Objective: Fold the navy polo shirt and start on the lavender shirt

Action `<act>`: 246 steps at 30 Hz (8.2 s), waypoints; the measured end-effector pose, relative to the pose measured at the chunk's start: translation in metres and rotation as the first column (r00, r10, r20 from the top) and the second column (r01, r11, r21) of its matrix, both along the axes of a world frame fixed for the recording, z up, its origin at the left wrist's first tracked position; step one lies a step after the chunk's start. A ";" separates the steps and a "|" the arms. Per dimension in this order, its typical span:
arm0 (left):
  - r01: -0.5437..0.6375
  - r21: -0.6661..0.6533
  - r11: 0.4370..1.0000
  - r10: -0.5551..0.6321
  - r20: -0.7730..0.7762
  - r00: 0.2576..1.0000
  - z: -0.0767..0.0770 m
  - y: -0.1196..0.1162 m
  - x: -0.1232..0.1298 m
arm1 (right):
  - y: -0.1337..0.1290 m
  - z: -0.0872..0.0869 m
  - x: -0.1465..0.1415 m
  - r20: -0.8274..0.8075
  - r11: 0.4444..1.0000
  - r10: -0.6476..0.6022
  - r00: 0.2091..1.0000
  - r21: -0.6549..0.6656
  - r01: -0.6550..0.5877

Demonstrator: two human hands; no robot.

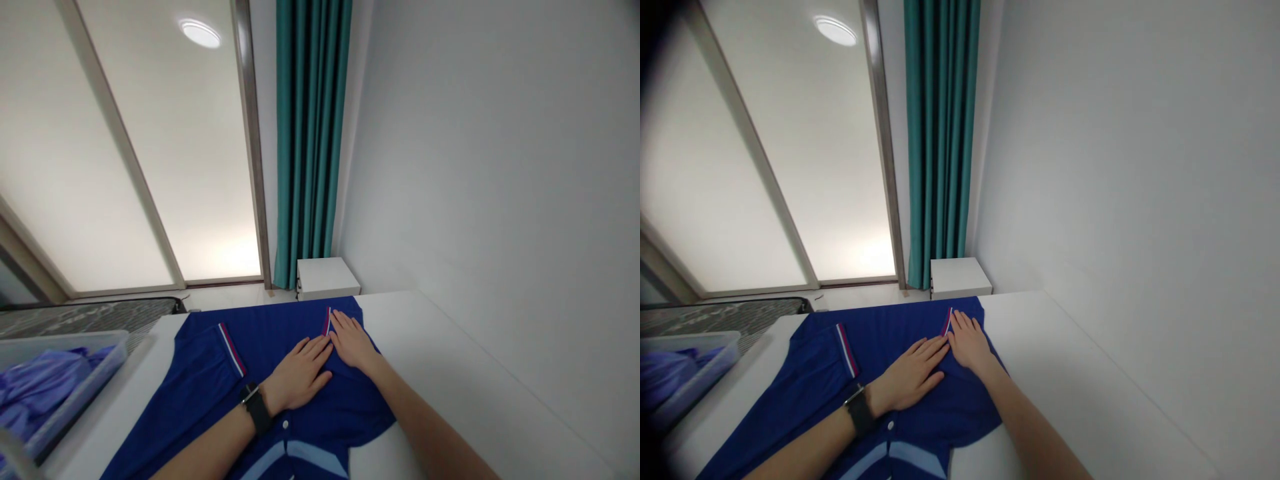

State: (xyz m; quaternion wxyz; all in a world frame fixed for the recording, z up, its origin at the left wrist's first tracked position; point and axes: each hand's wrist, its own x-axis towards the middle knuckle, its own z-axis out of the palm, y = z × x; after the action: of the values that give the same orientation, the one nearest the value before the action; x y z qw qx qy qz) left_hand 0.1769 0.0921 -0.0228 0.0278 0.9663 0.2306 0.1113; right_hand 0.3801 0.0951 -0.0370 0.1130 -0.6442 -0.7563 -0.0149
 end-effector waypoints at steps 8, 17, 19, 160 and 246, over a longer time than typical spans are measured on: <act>-0.037 -0.006 0.999 0.038 0.023 0.999 0.006 -0.005 0.001 | 0.007 -0.012 -0.002 0.002 0.996 -0.064 0.998 0.063 0.064; -0.024 -0.011 1.000 0.024 0.062 0.998 0.005 -0.005 -0.001 | 0.037 0.003 0.072 -0.092 0.988 -0.107 0.990 0.101 0.116; -0.024 -0.019 1.000 0.025 0.061 0.998 0.005 -0.005 -0.001 | 0.043 0.003 0.080 -0.103 0.991 -0.080 0.991 0.102 0.091; -0.137 0.060 0.989 0.138 -0.006 0.990 -0.006 0.038 0.097 | -0.132 0.007 0.060 0.011 0.988 0.139 0.990 -0.071 -0.138; -0.444 0.008 0.896 0.443 0.041 0.896 0.030 -0.027 -0.162 | -0.052 0.023 -0.046 0.007 0.978 0.180 0.984 0.102 -0.180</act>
State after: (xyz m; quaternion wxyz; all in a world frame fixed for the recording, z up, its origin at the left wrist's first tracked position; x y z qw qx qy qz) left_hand 0.0147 0.0655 0.0072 -0.0021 0.8862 0.4431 0.1351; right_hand 0.3338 0.0435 -0.0140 0.1475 -0.5665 -0.8096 -0.0427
